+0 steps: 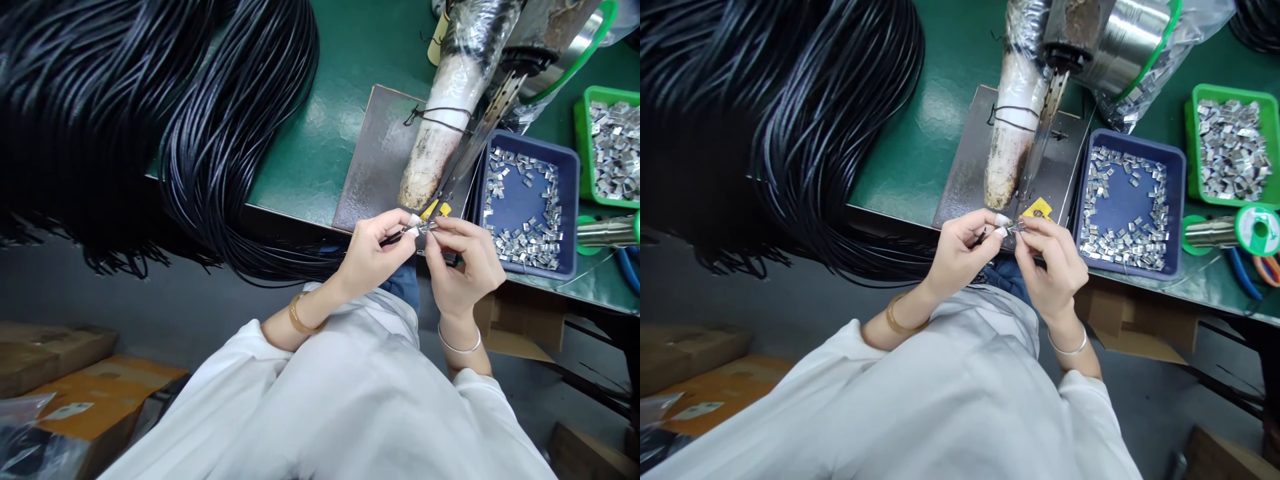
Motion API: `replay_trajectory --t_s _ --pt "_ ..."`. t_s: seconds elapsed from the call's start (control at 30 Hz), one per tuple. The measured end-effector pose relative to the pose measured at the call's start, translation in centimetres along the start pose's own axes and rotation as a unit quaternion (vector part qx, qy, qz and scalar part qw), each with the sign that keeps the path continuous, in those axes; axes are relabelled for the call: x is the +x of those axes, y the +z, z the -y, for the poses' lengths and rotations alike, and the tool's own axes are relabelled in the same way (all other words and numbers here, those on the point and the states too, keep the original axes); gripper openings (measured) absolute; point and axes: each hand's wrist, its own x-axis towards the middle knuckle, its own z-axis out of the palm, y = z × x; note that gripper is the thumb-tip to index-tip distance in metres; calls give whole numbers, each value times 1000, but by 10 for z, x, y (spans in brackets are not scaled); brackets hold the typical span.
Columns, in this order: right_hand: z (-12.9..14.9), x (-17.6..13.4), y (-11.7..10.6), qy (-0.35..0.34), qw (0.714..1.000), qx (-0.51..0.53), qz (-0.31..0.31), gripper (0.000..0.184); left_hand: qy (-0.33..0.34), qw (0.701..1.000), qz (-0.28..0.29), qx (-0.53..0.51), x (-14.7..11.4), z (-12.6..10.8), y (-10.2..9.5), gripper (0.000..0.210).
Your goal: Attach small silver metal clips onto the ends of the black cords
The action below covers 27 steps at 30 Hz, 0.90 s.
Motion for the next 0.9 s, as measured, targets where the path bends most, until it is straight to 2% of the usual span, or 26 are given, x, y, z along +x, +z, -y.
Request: replay_trajectory --t_s 0.33,0.47,0.67,0.8,0.83,0.9 --pt "5 2 -4 -9 1000 -6 9 18 38 999 -17 15 -2 2 -1 17" --pt "3 -2 -6 -24 1000 -1 18 18 13 999 -3 -30 -2 2 -2 15" --pt "-6 -11 -22 25 1000 12 13 13 -29 999 6 -33 -5 0 -2 15" --pt "2 -7 -28 -21 991 -92 93 18 -7 1000 17 -22 -9 1 0 19" --pt "4 -6 -27 -17 989 -96 109 14 2 1000 20 -17 -10 1 0 20" --pt "7 -4 -25 36 989 -57 132 4 22 1000 22 -2 -13 1 0 21"
